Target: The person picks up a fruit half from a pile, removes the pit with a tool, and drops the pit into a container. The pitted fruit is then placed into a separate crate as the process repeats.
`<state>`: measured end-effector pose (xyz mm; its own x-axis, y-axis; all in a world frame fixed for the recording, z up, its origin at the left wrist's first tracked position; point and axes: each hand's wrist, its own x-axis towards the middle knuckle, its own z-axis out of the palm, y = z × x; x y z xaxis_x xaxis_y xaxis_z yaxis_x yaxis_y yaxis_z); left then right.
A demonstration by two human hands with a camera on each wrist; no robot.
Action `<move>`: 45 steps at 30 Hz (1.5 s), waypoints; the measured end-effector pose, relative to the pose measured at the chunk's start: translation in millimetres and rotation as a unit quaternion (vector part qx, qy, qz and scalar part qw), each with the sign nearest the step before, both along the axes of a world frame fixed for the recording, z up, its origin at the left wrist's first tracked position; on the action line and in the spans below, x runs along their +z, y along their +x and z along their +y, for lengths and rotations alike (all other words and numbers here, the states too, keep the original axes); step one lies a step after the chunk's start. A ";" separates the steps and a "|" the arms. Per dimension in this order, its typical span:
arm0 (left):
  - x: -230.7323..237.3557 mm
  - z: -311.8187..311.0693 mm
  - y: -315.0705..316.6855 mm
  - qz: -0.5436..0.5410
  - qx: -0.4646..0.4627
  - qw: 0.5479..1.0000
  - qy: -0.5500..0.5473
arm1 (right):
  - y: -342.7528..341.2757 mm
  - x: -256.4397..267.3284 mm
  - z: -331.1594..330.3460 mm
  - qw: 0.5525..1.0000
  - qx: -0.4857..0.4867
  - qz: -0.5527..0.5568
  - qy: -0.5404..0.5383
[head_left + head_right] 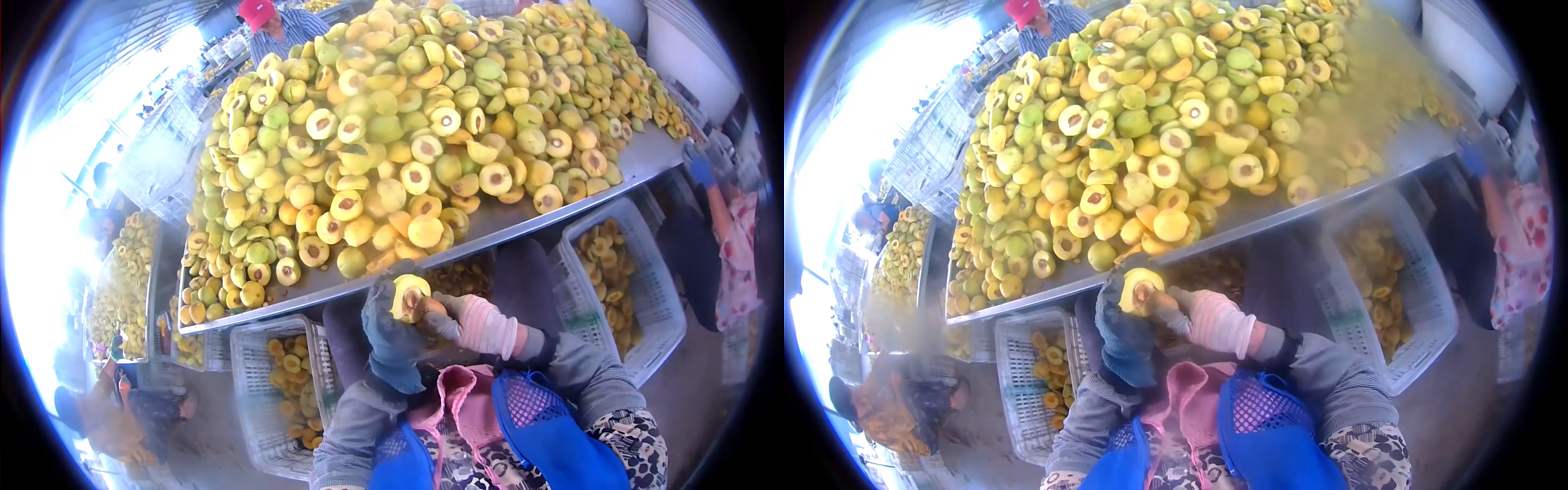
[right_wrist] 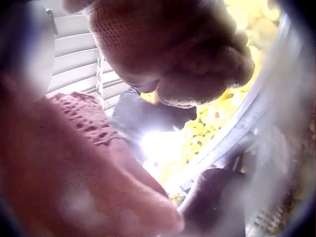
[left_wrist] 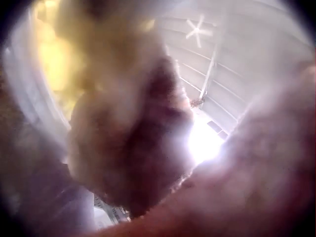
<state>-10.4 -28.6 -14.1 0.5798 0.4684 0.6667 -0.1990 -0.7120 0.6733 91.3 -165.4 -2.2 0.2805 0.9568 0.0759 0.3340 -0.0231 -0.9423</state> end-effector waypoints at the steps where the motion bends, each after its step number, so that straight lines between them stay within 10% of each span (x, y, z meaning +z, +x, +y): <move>1: 9.6 -0.5 -1.8 -0.003 -0.016 1.000 -0.011 | -10.9 18.3 -5.0 0.995 -0.003 0.096 -0.005; 3: 37.3 -14.4 -4.4 -0.130 -0.164 0.901 -0.379 | -27.3 33.2 -12.7 0.937 0.006 0.346 -0.035; 9: 35.8 2.5 -13.4 -0.024 -0.100 0.988 -0.115 | -30.9 43.1 -16.7 0.944 0.048 0.326 -0.037; 12: 63.0 12.6 -17.2 0.011 -0.318 0.879 -0.356 | -23.0 47.7 -18.8 0.931 0.095 0.332 -0.113; 20: 19.9 24.5 -20.6 -0.067 -0.375 0.770 -0.511 | -20.1 31.1 4.9 0.916 0.132 0.339 -0.173; 23: 31.4 7.8 -27.3 -0.077 -0.029 0.810 -0.580 | -24.4 -19.6 28.9 0.926 0.191 0.287 -0.156; 24: 11.2 25.8 -37.7 -0.112 0.035 0.702 -0.702 | -25.0 -26.7 28.5 0.936 0.186 0.232 -0.188; 29: -28.1 114.4 -152.2 -0.017 0.220 0.919 -0.326 | 11.4 -69.1 30.6 0.927 0.136 -0.084 -0.338; 32: -54.1 152.0 -181.0 0.127 0.443 0.880 -0.115 | 38.3 -100.5 26.4 0.911 0.076 -0.171 -0.368; 35: -34.5 150.9 -91.9 0.310 0.375 0.870 0.080 | 36.0 -105.4 20.8 0.922 0.061 -0.185 -0.336; 37: 41.8 123.6 -11.0 0.513 0.253 0.818 0.057 | 35.5 -107.0 21.7 0.930 0.070 -0.189 -0.306; 43: 19.3 157.8 38.1 0.613 0.145 0.775 -0.041 | 25.2 -88.4 13.6 0.935 0.056 -0.168 -0.307; 45: -27.6 188.6 12.2 0.435 0.061 0.871 -0.223 | 23.2 -58.3 16.8 0.936 0.024 -0.122 -0.329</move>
